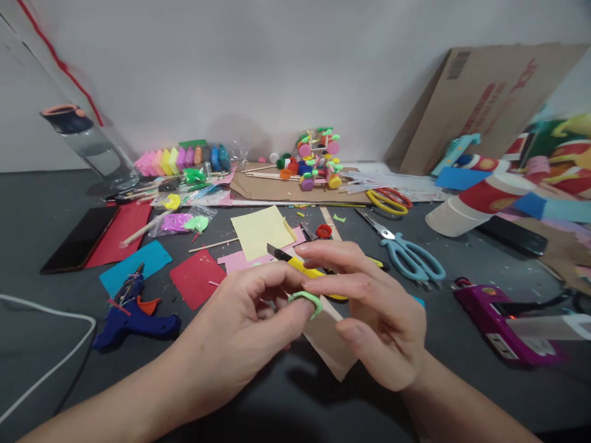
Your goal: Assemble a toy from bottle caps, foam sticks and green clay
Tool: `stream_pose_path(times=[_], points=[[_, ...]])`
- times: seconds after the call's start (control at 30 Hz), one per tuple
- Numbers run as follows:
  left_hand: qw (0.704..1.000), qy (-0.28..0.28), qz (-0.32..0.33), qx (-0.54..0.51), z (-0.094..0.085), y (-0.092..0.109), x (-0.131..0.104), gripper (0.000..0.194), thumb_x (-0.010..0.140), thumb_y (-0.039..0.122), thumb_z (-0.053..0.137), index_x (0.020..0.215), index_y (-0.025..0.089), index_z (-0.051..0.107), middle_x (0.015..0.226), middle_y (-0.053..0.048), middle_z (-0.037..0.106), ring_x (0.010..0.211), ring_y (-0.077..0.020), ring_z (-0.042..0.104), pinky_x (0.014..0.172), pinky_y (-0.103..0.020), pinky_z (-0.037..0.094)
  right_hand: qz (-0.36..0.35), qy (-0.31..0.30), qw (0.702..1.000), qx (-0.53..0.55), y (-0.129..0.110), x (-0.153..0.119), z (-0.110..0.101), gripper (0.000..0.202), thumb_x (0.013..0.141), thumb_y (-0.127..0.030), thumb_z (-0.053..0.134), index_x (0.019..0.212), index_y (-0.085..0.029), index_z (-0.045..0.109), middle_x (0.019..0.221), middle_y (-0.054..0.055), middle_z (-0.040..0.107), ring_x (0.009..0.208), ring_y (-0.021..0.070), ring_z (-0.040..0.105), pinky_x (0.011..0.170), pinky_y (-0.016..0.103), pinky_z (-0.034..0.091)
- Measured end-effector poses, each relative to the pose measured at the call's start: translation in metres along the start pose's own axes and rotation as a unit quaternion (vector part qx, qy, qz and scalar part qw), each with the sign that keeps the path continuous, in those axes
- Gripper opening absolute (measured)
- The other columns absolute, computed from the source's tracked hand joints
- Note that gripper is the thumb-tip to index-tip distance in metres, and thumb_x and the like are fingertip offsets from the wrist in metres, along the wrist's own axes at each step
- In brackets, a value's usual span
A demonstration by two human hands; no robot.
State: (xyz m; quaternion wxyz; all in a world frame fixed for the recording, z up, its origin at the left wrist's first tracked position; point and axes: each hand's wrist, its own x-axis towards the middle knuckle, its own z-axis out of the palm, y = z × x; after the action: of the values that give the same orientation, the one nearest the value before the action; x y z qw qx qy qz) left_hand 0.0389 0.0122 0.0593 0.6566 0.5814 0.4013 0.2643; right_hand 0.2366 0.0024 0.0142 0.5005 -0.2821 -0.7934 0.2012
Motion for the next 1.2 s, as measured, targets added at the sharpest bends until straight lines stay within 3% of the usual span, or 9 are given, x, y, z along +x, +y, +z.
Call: stream_pose_path(times=[0.3,0.5,0.63,0.77,1.0,1.2], points=[[1.000,0.016,0.014,0.013,-0.004,-0.001,0.001,0.012,0.091,0.017,0.061,0.090,0.022,0.072,0.085,0.005,0.065,0.077,-0.0104,0.054,0.069,-0.021,0.044,-0.031,-0.001,0.999,-0.024,0.001,0.002,-0.001,0.031,0.099,-0.029,0.055,0.126,-0.022,0.069,0.138,0.013,0.066,0.124,0.0265,0.064,0.105,0.048,0.050],[0.998,-0.012,-0.011,-0.067,-0.002,0.000,0.000,0.008,0.094,0.022,0.061,0.092,0.020,0.069,0.074,0.006,0.063,0.062,-0.0080,0.055,0.060,-0.018,0.048,-0.039,0.015,0.998,-0.040,-0.002,0.002,-0.002,0.031,0.098,-0.026,0.054,0.124,-0.020,0.069,0.135,0.014,0.068,0.122,0.0265,0.065,0.104,0.048,0.050],[0.998,-0.005,0.001,-0.059,0.000,0.001,0.001,0.011,0.093,0.017,0.062,0.090,0.018,0.073,0.072,0.005,0.063,0.061,-0.0069,0.054,0.059,-0.016,0.050,-0.050,-0.002,0.998,-0.043,0.000,0.002,-0.001,0.034,0.099,-0.029,0.055,0.129,-0.018,0.067,0.141,0.016,0.064,0.126,0.0269,0.063,0.105,0.048,0.050],[0.997,-0.017,-0.003,-0.077,-0.002,-0.001,0.001,0.013,0.095,0.024,0.064,0.094,0.020,0.076,0.069,0.006,0.061,0.061,-0.0065,0.052,0.059,-0.015,0.050,-0.063,0.018,0.995,-0.074,-0.001,0.002,-0.002,0.032,0.098,-0.023,0.053,0.124,-0.015,0.069,0.138,0.016,0.066,0.125,0.0258,0.064,0.108,0.046,0.049],[0.992,-0.035,-0.028,-0.120,-0.009,-0.010,0.000,0.012,0.094,0.029,0.070,0.102,0.021,0.075,0.072,0.005,0.064,0.058,-0.0064,0.060,0.061,-0.019,0.051,-0.109,-0.009,0.980,-0.166,0.000,-0.001,0.000,0.041,0.099,-0.030,0.055,0.134,-0.012,0.063,0.141,0.018,0.065,0.133,0.0299,0.060,0.107,0.051,0.053],[0.991,-0.033,-0.024,-0.129,-0.008,-0.010,0.002,0.021,0.095,0.039,0.071,0.102,0.020,0.076,0.068,0.005,0.063,0.057,-0.0066,0.060,0.061,-0.018,0.052,-0.108,-0.011,0.974,-0.199,-0.002,-0.002,-0.002,0.046,0.100,-0.034,0.053,0.141,-0.013,0.059,0.141,0.019,0.065,0.132,0.0325,0.060,0.107,0.055,0.054]])
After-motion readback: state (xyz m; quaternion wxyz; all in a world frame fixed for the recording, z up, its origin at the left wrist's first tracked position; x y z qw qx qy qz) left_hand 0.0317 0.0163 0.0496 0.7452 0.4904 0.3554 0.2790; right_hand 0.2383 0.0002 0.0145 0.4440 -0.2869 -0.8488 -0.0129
